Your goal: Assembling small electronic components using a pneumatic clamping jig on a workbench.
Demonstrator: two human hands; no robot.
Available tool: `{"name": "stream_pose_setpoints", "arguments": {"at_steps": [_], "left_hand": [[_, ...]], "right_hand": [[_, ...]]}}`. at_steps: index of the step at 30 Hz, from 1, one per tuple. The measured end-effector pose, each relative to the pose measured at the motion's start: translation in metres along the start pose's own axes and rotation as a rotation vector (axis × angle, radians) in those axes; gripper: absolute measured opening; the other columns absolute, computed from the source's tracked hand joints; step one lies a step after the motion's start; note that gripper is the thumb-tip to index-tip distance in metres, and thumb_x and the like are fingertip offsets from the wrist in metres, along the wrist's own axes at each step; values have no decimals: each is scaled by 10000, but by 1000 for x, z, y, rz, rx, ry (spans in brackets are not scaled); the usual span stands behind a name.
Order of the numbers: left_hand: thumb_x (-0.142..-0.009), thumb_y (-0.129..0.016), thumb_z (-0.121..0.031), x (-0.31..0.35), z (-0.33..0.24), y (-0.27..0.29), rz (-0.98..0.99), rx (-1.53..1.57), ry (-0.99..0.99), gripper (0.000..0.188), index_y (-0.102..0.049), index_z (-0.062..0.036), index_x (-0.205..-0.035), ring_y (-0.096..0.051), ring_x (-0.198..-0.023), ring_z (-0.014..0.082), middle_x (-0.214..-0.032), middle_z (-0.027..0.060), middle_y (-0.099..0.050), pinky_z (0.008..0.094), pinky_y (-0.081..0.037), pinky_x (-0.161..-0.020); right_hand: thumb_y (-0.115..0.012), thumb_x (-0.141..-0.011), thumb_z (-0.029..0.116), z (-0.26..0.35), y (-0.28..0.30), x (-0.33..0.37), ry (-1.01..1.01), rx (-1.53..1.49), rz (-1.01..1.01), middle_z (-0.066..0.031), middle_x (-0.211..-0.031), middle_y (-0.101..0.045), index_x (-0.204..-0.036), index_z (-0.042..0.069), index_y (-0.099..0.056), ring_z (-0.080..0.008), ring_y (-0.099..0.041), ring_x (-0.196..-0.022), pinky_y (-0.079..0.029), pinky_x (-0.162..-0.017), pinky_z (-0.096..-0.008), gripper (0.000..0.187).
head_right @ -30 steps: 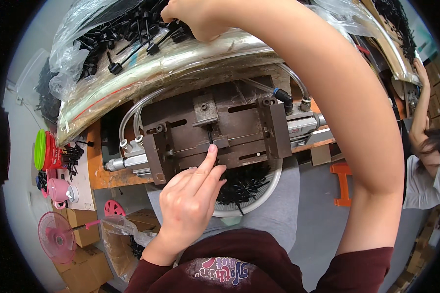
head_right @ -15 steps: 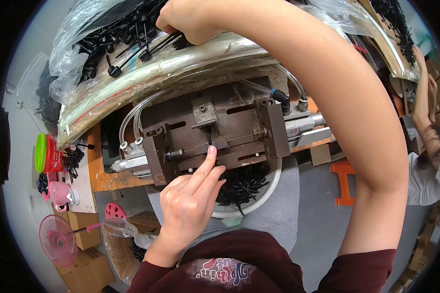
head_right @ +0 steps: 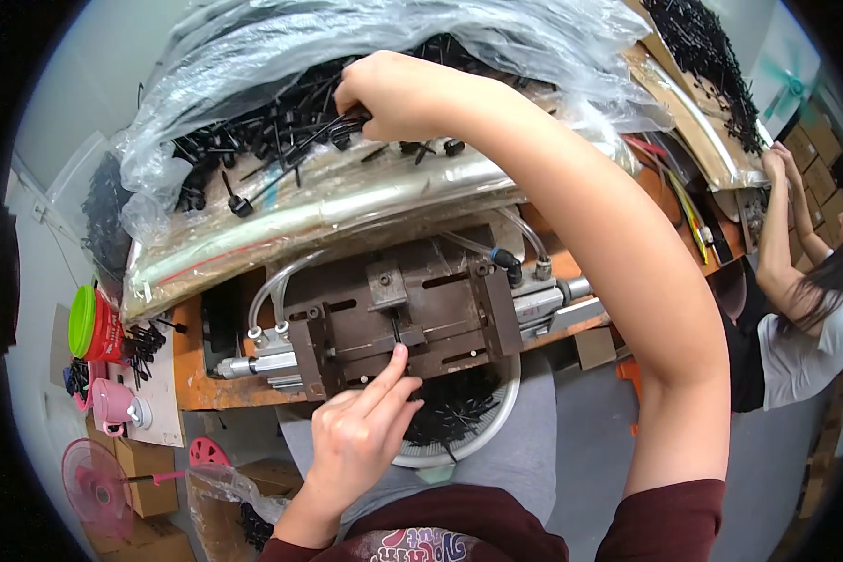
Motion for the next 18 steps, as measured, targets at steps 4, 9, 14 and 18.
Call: {"name": "stream_pose_setpoints", "arguments": {"at_steps": [4, 9, 14, 18], "left_hand": [[-721, -751, -107, 12, -5, 4, 32, 63, -46, 223, -693, -54, -930, -641, -598, 188, -1197, 123, -646, 273, -513, -571], [-750, -760, -199, 32, -15, -3, 179, 198, -105, 263, -700, -89, -981, -609, -564, 152, -1249, 104, -622, 248, -490, -537], [-717, -795, -262, 26, -17, 11, 120, 199, -111, 376, -713, -108, -1050, -589, -548, 121, -1204, 88, -653, 220, -463, -518], [-692, -818, -244, 18, -14, 24, -32, 238, -130, 422, -712, -79, -1065, -603, -579, 122, -1151, 102, -675, 209, -460, -528]], "right_hand": [[-716, -788, 119, -22, 20, 5, -93, -109, -127, -128, -960, -648, -1041, -15, -646, -275, -621, -882, -492, -803, -354, 295], [-725, -822, 195, -50, 30, 22, -452, -552, -214, -8, -742, -600, -1081, 50, -689, -75, -487, -608, -387, -578, -226, 299], [-660, -904, 157, -66, 19, 42, -505, -973, -245, 37, -796, -530, -1155, -36, -625, -26, -405, -588, -296, -500, -164, 318], [-650, -912, 159, -61, 17, 49, -543, -1058, -252, -28, -974, -623, -1176, -35, -607, -3, -465, -618, -397, -519, -106, 331]]}}
Point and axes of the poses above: each hand's wrist, its own x-axis away from the middle knuckle, its own y-axis out of the back of the hand, z = x × y, the point moved 7 cm from there along -x, towards the middle knuckle
